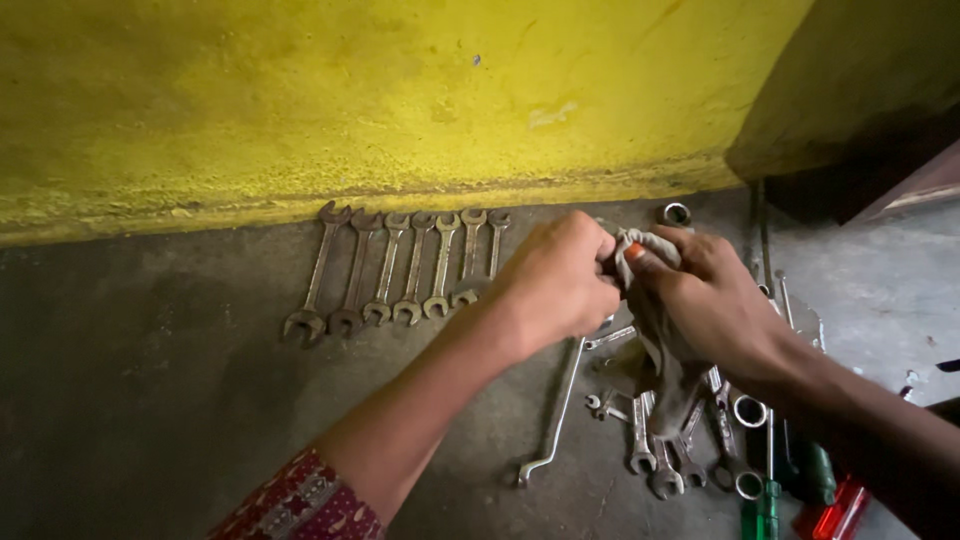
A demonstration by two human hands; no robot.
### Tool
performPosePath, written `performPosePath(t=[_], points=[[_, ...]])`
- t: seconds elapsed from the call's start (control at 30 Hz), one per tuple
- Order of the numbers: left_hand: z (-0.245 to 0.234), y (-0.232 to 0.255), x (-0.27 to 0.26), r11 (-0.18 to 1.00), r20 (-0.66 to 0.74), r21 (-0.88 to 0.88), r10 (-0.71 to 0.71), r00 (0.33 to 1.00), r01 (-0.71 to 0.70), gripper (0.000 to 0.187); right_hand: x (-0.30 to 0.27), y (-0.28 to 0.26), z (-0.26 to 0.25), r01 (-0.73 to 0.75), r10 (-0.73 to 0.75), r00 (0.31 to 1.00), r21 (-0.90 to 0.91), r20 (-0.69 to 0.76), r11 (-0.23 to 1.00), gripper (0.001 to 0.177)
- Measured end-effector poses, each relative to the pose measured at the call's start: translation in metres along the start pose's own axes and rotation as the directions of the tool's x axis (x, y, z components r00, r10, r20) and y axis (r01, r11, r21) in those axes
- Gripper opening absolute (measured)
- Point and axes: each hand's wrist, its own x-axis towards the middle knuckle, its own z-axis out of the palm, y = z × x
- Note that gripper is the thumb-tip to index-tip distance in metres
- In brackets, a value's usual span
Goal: The person cleans a wrench by hand with a cloth and then aligns it with several other wrenches on the floor.
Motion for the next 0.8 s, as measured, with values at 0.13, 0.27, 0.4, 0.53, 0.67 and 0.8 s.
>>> performPosePath(t=[0.13,0.27,0.4,0.53,0.67,0.8], points=[[0.006,-0.002,-0.003,0.995,0.024,-0.053,-0.079,0.997,0.08,0.01,0.011,0.014,0.008,0.012,-0.015,1.0,0.237,0.013,0.971,0.021],[0.004,-0.006,-0.007,0.979,0.014,-0.158,-0.126,0.992,0.127,0.007,0.01,0.019,0.007,0.097,-0.102,0.995,0.191,0.017,0.977,0.025],[0.015,-0.021,-0.015,0.987,-0.066,-0.058,-0.156,0.986,0.152,0.006,0.007,0.021,0.012,0.101,-0.119,0.99,0.193,0.081,0.976,0.016],[0.022,-0.038,-0.029,0.979,-0.093,-0.102,-0.188,0.978,0.178,0.008,0.005,0.018,0.019,0.023,-0.013,0.994,-0.098,0.105,0.995,0.017],[0.023,-0.049,-0.04,0.988,-0.193,-0.119,-0.118,0.974,0.097,0.006,0.006,0.008,0.029,-0.009,0.027,0.998,-0.296,0.058,0.955,0.024],[0.038,-0.05,-0.04,0.993,-0.322,-0.059,-0.119,0.939,0.106,0.009,0.011,0.012,0.033,-0.149,0.149,0.989,-0.102,-0.008,0.984,0.024]])
